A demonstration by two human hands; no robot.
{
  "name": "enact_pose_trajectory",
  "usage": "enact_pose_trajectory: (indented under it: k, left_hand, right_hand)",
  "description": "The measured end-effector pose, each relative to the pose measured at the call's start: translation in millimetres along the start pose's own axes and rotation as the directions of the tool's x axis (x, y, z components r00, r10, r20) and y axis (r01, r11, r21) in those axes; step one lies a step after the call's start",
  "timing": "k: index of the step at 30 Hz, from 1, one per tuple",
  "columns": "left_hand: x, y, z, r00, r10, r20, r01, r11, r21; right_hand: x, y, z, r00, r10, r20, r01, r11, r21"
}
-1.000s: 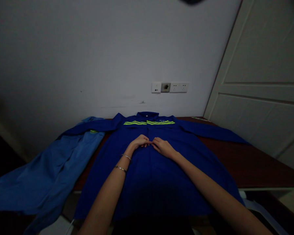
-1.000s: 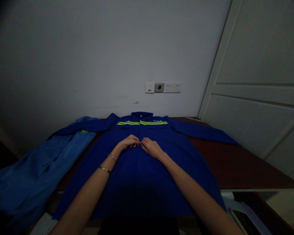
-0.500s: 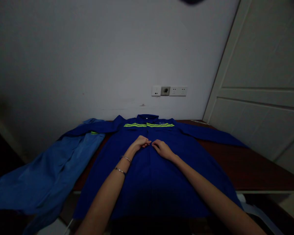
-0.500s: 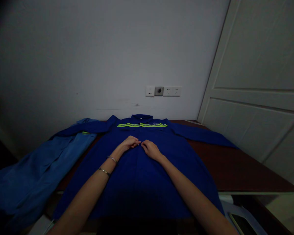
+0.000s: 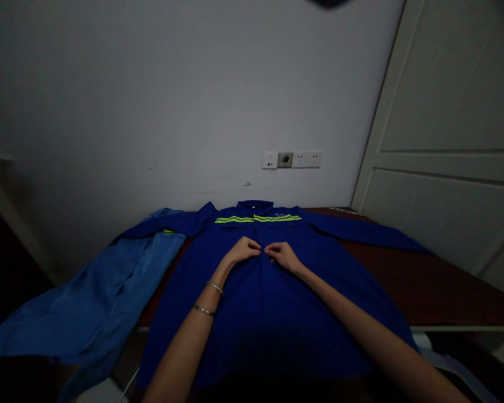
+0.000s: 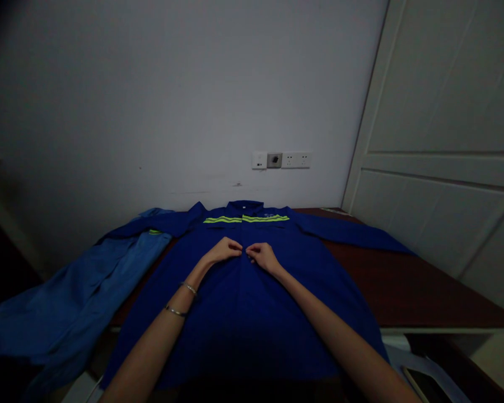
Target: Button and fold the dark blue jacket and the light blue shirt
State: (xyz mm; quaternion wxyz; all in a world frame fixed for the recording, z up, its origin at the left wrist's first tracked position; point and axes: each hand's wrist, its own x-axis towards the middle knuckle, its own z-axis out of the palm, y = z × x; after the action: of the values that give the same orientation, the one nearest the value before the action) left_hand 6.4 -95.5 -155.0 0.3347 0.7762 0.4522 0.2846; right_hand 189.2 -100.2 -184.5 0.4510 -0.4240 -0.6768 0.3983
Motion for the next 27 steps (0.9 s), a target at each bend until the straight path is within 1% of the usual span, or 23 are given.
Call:
enact_pose_trajectory:
  k: [2, 4, 5, 7, 10, 13, 16, 18, 20, 23, 27]
  left_hand:
    - [0.8, -0.2, 3.3, 1.000, 0.025, -0.014, -0.025, 1.000, 0.015]
    - [2.3, -0.2, 4.7, 0.999, 0.047, -0.014, -0.046, 0.999, 0.029]
    - [3.1, -0.3, 5.0, 0.998, 0.056, -0.016, -0.056, 0.998, 0.037]
    - [4.6, -0.8, 5.8, 0.997, 0.074, -0.032, -0.072, 0.995, 0.063]
    - [7.2, -1.6, 8.9, 0.994, 0.099, -0.054, -0.093, 0.991, 0.100]
    - [9.2, -2.1, 12.4, 0.995, 0.088, -0.054, -0.084, 0.994, 0.076]
    - [8.4, -1.2, 11.2, 1.000, 0.008, -0.016, -0.008, 1.000, 0.016]
    - [6.0, 0.1, 6.9, 0.998, -0.058, 0.018, 0.059, 0.998, -0.028]
    - [2.6, 1.2, 1.4, 0.995, -0.087, 0.037, 0.089, 0.994, -0.057]
    - [-1.6, 0.8, -4.6, 0.997, -0.059, 0.055, 0.061, 0.998, -0.035]
    - [-3.3, -2.3, -4.3, 0.995, 0.006, 0.097, -0.006, 1.000, 0.006]
  right_hand:
    - [-0.1, -4.1, 1.9, 0.994, 0.102, -0.031, -0.100, 0.992, 0.078]
    - [-0.7, -9.3, 2.7, 0.976, 0.214, -0.038, -0.206, 0.966, 0.154]
    - [-1.4, -12.0, 2.6, 0.966, 0.257, -0.034, -0.247, 0.953, 0.178]
    - [-3.7, -16.8, 2.0, 0.952, 0.304, -0.019, -0.294, 0.933, 0.206]
    - [-7.8, -20.4, 1.8, 0.950, 0.313, -0.004, -0.305, 0.926, 0.224]
    - [-9.2, -18.1, 4.5, 0.955, 0.297, -0.020, -0.292, 0.946, 0.142]
    - [-7.4, -13.8, 7.4, 0.959, 0.276, -0.069, -0.273, 0.960, 0.055]
    - [-6.1, -12.6, 8.0, 0.952, 0.293, -0.084, -0.289, 0.956, 0.057]
    - [-6.0, -13.5, 7.3, 0.945, 0.317, -0.079, -0.311, 0.947, 0.078]
    - [-8.1, -17.5, 5.2, 0.941, 0.333, -0.060, -0.325, 0.939, 0.108]
    - [-10.9, -21.6, 3.1, 0.933, 0.359, -0.031, -0.347, 0.920, 0.184]
